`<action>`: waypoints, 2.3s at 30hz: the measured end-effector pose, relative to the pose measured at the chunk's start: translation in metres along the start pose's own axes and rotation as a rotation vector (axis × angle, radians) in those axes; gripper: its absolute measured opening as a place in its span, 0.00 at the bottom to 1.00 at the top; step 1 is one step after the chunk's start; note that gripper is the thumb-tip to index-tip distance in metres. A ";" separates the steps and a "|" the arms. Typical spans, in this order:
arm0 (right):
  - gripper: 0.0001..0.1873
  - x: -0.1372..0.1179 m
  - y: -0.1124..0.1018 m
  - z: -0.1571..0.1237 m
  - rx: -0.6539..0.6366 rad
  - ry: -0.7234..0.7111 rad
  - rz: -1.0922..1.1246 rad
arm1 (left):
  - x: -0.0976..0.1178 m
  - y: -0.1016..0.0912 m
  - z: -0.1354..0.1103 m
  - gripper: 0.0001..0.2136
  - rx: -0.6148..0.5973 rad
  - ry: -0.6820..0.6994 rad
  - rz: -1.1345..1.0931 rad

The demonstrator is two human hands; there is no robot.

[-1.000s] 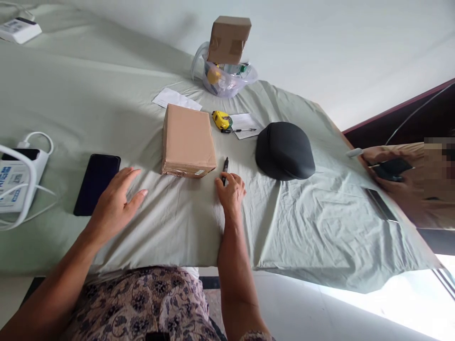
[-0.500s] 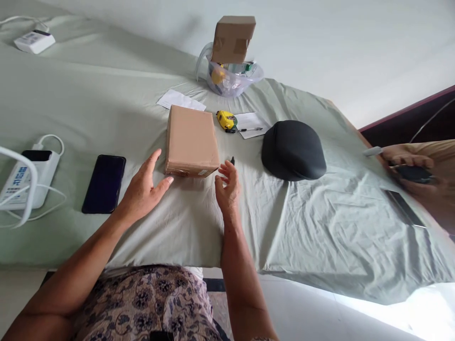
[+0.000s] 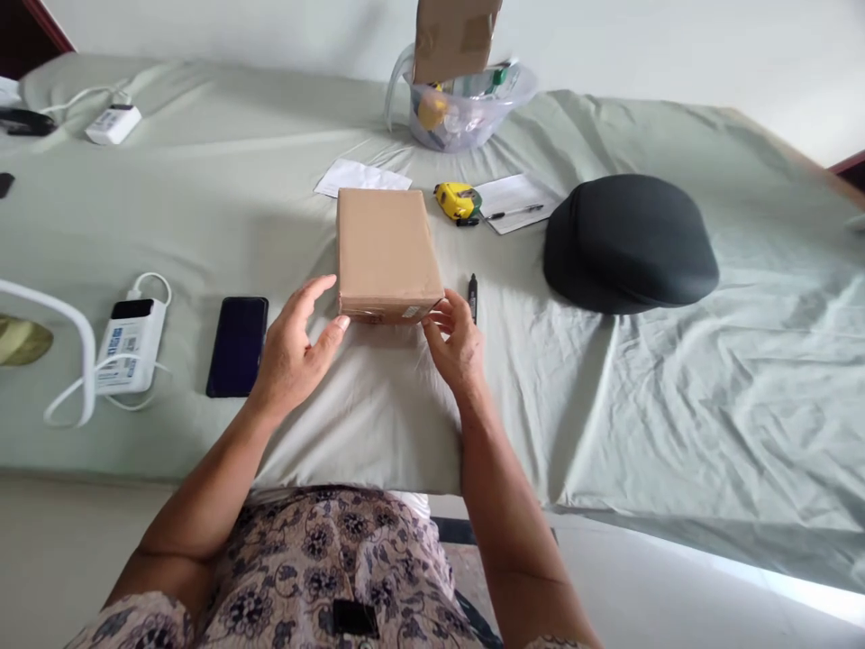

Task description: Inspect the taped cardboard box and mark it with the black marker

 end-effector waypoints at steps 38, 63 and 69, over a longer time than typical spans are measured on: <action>0.57 -0.020 0.010 -0.008 0.246 -0.447 -0.232 | -0.087 0.060 -0.007 0.51 0.218 0.019 0.037; 0.38 -0.016 -0.010 -0.010 0.146 -0.402 -0.166 | -0.085 0.066 0.009 0.44 0.192 0.057 -0.120; 0.36 -0.033 -0.011 -0.019 0.127 -0.450 -0.112 | -0.078 0.064 0.014 0.43 0.243 0.127 -0.309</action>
Point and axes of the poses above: each hand's wrist, its own z-axis towards the middle knuckle, its own y-axis out of the palm, x = y × z, the point moved 10 cm from there along z, towards the middle knuckle, and after that the axes turned 13 degrees about y, right-handed, at the moved point
